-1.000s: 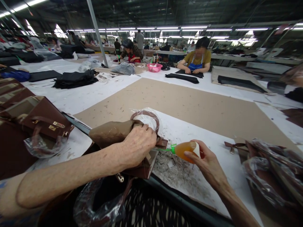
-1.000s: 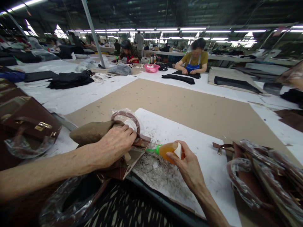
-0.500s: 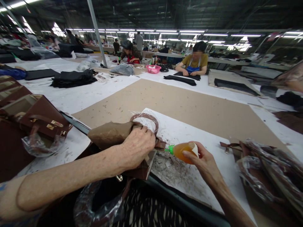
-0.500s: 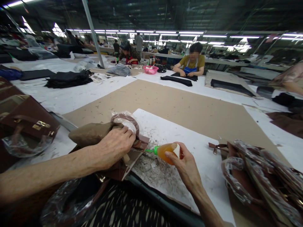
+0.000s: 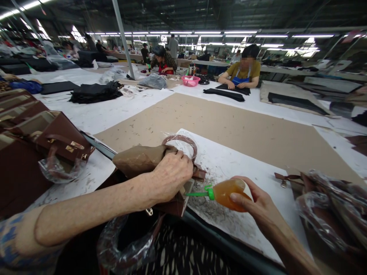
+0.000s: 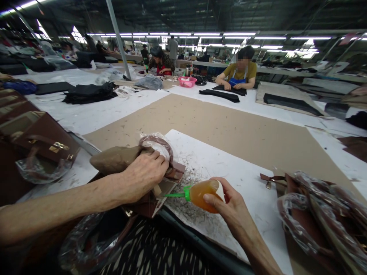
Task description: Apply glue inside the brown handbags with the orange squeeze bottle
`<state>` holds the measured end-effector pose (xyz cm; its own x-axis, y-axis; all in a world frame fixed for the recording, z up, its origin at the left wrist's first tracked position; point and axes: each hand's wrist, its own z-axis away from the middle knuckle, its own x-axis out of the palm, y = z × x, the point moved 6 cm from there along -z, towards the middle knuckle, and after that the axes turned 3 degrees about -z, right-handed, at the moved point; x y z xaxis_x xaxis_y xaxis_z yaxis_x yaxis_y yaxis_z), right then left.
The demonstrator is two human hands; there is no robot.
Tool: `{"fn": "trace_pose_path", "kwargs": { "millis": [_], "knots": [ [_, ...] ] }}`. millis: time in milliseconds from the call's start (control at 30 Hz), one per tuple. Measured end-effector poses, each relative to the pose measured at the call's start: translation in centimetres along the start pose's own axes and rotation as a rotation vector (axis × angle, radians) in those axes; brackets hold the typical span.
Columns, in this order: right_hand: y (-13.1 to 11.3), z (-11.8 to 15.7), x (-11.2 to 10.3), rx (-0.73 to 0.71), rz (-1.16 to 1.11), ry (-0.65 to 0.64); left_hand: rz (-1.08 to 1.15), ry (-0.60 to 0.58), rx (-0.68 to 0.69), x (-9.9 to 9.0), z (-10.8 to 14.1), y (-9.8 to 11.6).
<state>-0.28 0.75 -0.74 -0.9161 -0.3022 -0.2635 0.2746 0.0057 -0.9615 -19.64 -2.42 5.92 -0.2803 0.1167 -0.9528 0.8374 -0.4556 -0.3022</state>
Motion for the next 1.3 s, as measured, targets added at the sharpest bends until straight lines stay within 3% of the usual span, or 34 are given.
{"fn": "trace_pose_path", "kwargs": {
  "millis": [367,700,1067,1300],
  "knots": [
    [-0.6,2.1,0.0,0.049,-0.060,-0.046,0.003,0.010,0.022,-0.3,0.3,0.4],
    [-0.1,3.1,-0.4,0.139,-0.189,0.062,0.002,0.027,0.017,-0.5,0.3,0.2],
    [-0.2,4.3,0.8,0.193,-0.147,-0.005,-0.010,0.030,0.018,-0.3,0.2,0.2],
    [-0.5,2.9,-0.1,0.035,0.051,0.054,-0.023,0.028,0.001,-0.2,0.4,0.1]
  ]
}}
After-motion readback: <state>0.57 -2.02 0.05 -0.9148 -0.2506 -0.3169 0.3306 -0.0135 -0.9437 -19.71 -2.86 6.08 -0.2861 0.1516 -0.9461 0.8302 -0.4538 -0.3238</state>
